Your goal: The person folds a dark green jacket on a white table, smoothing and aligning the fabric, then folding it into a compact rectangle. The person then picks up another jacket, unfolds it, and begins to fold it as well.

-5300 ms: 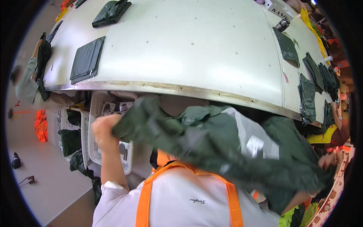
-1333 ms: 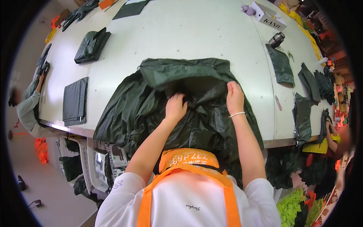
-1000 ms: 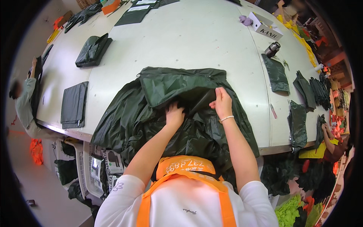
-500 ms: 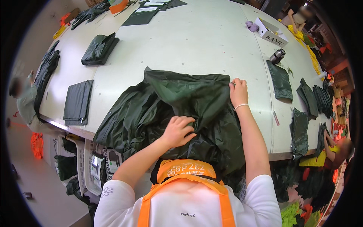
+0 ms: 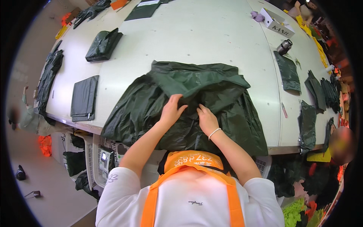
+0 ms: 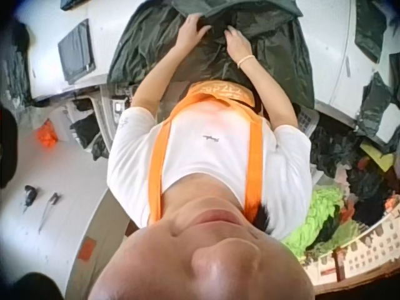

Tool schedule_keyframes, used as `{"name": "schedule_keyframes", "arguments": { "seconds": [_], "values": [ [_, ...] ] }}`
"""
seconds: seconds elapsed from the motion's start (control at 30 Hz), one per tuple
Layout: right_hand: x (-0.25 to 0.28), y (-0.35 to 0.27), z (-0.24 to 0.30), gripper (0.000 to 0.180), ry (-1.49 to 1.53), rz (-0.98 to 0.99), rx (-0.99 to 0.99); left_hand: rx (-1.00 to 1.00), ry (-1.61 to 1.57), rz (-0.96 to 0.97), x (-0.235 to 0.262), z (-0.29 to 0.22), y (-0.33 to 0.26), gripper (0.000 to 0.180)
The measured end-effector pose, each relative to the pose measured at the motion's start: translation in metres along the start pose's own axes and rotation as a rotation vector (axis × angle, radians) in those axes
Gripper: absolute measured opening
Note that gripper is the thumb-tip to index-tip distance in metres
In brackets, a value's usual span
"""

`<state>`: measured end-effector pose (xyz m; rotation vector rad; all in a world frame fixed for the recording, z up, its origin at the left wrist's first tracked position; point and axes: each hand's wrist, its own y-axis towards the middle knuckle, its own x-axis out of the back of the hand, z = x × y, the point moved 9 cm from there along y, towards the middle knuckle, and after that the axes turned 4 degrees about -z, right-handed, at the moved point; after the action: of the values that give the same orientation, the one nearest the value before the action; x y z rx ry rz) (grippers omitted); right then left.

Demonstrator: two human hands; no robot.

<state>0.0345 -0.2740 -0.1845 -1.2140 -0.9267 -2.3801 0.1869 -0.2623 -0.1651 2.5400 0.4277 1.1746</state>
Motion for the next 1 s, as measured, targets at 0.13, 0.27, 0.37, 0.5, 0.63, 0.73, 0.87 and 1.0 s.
{"name": "schedule_keyframes", "arguments": {
  "seconds": [0.13, 0.27, 0.37, 0.5, 0.63, 0.73, 0.87, 1.0],
  "values": [
    [-0.034, -0.005, -0.032, 0.023, -0.041, 0.216, -0.24, 0.118, -0.069, -0.095, 0.031, 0.011, 0.025, 0.042],
    [-0.032, -0.009, -0.051, 0.032, -0.056, 0.108, -0.38, 0.087, -0.124, -0.067, 0.058, 0.018, 0.051, 0.028],
    [-0.052, 0.001, -0.054, 0.025, -0.117, 0.282, -0.316, 0.02, 0.034, -0.059, 0.059, 0.024, 0.06, 0.027],
    [-0.034, 0.027, -0.042, 0.012, -0.147, 0.258, -0.14, 0.048, 0.055, -0.075, 0.063, 0.016, 0.071, 0.022],
    [0.051, 0.045, 0.034, 0.027, -0.096, -0.099, 0.209, 0.025, 0.269, -0.13, 0.087, 0.01, 0.084, 0.04],
    [0.072, 0.039, 0.055, 0.032, 0.011, -0.029, 0.225, -0.002, 0.308, -0.151, 0.097, 0.018, 0.103, 0.044],
    [0.089, 0.017, 0.09, 0.04, 0.064, -0.116, 0.344, 0.099, 0.323, -0.121, 0.108, 0.032, 0.113, 0.048],
    [-0.022, -0.056, 0.056, 0.057, -0.256, 0.433, 0.115, 0.045, 0.636, 0.091, 0.056, 0.021, 0.098, 0.043]
  ]
}}
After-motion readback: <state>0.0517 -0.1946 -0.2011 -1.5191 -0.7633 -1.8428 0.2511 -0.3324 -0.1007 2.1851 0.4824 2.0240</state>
